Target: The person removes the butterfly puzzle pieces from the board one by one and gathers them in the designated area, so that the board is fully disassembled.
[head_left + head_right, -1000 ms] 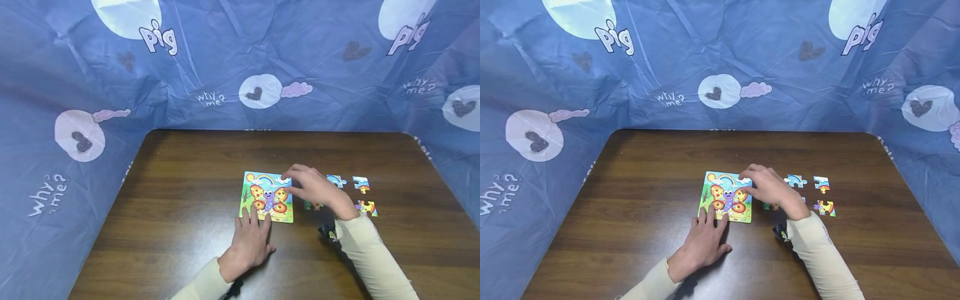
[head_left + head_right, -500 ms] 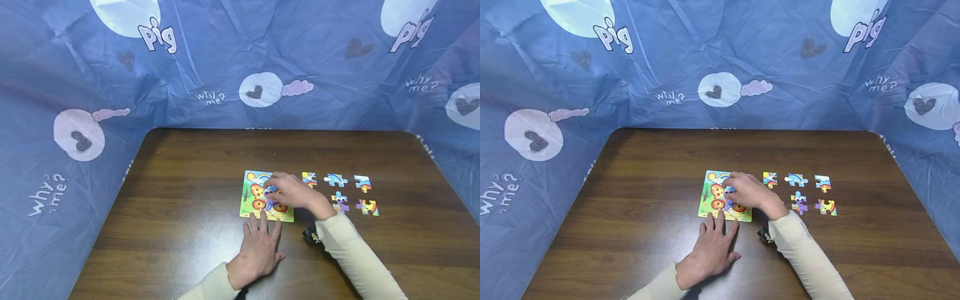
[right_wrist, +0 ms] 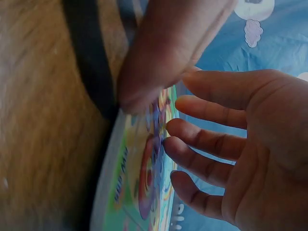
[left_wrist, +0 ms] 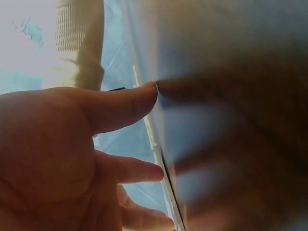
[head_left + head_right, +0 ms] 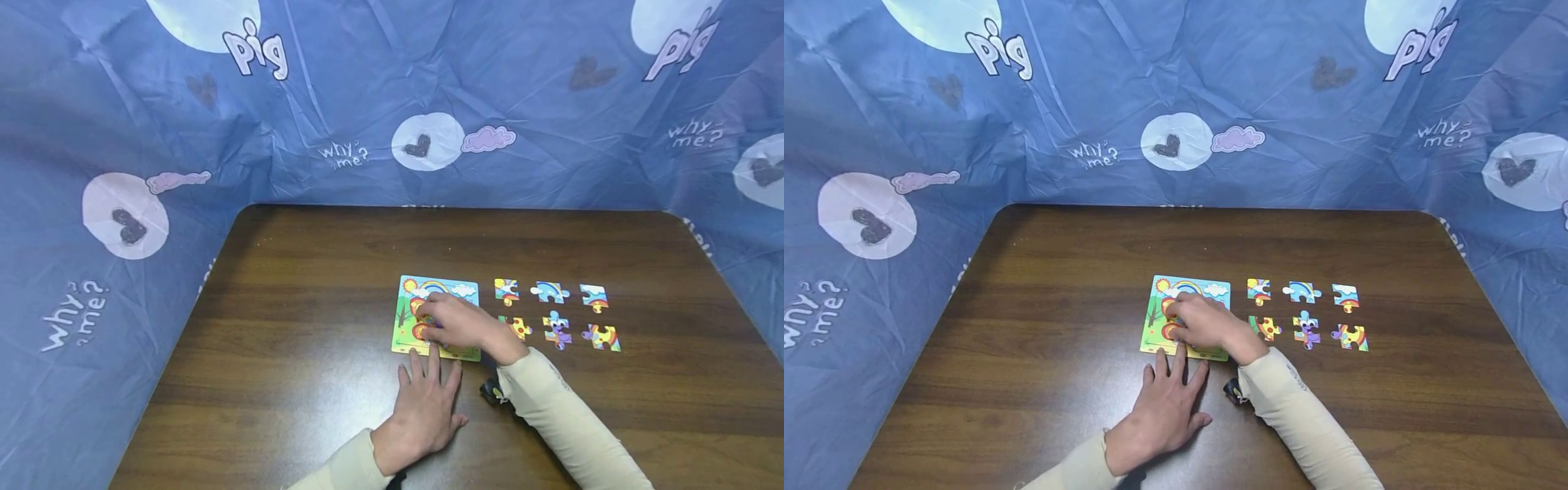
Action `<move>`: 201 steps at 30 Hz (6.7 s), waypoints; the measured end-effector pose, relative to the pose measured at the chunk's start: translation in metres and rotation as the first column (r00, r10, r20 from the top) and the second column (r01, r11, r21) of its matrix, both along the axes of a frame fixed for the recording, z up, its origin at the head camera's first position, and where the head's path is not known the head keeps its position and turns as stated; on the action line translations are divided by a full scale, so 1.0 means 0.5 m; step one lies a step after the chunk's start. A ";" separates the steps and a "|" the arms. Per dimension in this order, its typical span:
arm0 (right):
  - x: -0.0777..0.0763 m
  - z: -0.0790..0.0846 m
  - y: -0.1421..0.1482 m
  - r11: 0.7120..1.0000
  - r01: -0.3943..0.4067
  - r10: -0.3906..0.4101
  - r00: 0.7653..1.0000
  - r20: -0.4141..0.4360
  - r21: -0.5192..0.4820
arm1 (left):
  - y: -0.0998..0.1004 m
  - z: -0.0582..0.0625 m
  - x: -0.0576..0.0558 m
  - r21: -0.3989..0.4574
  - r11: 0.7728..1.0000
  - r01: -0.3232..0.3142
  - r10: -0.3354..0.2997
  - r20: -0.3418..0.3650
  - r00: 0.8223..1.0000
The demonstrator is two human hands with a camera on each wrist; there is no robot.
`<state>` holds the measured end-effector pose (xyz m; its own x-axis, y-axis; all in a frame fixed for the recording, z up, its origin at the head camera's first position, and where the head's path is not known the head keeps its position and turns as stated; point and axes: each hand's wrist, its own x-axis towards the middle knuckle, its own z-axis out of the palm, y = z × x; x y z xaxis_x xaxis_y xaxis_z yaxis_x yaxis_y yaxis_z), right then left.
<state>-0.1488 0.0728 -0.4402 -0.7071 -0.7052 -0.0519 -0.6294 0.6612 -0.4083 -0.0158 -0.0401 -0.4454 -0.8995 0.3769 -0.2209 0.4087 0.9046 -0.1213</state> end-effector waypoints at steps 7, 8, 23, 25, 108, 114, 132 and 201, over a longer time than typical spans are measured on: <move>0.006 -0.006 -0.017 0.999 0.031 -0.032 0.999 0.022 0.044 | 0.000 0.001 -0.001 -0.012 1.000 0.011 -0.011 -0.021 1.000; 0.007 -0.007 -0.020 0.999 0.029 -0.030 0.999 0.020 0.044 | 0.000 0.001 0.000 -0.016 1.000 0.015 -0.015 -0.021 1.000; 0.018 -0.012 -0.039 0.996 0.065 -0.064 0.998 -0.012 0.068 | 0.000 -0.005 0.000 -0.069 0.996 0.051 -0.052 -0.015 0.999; 0.018 -0.013 -0.042 0.995 0.069 -0.068 0.998 -0.016 0.073 | 0.001 -0.005 0.000 -0.069 0.996 0.051 -0.052 -0.012 0.999; -0.002 0.064 0.126 0.937 0.334 -0.344 0.934 -0.094 -0.106 | -0.003 -0.001 -0.003 -0.032 0.998 0.053 -0.052 0.024 0.998; 0.004 0.067 0.161 0.938 0.330 -0.339 0.937 -0.083 -0.105 | -0.003 -0.001 -0.002 -0.025 0.998 0.059 -0.059 0.012 0.998; 0.039 0.042 0.250 0.956 0.285 -0.292 0.946 -0.138 -0.074 | -0.002 0.001 -0.002 -0.039 0.997 0.065 -0.064 0.029 0.998; 0.112 -0.010 0.286 0.989 0.145 -0.145 0.986 0.082 -0.001 | 0.000 0.000 -0.001 -0.051 0.997 0.065 -0.065 0.015 0.998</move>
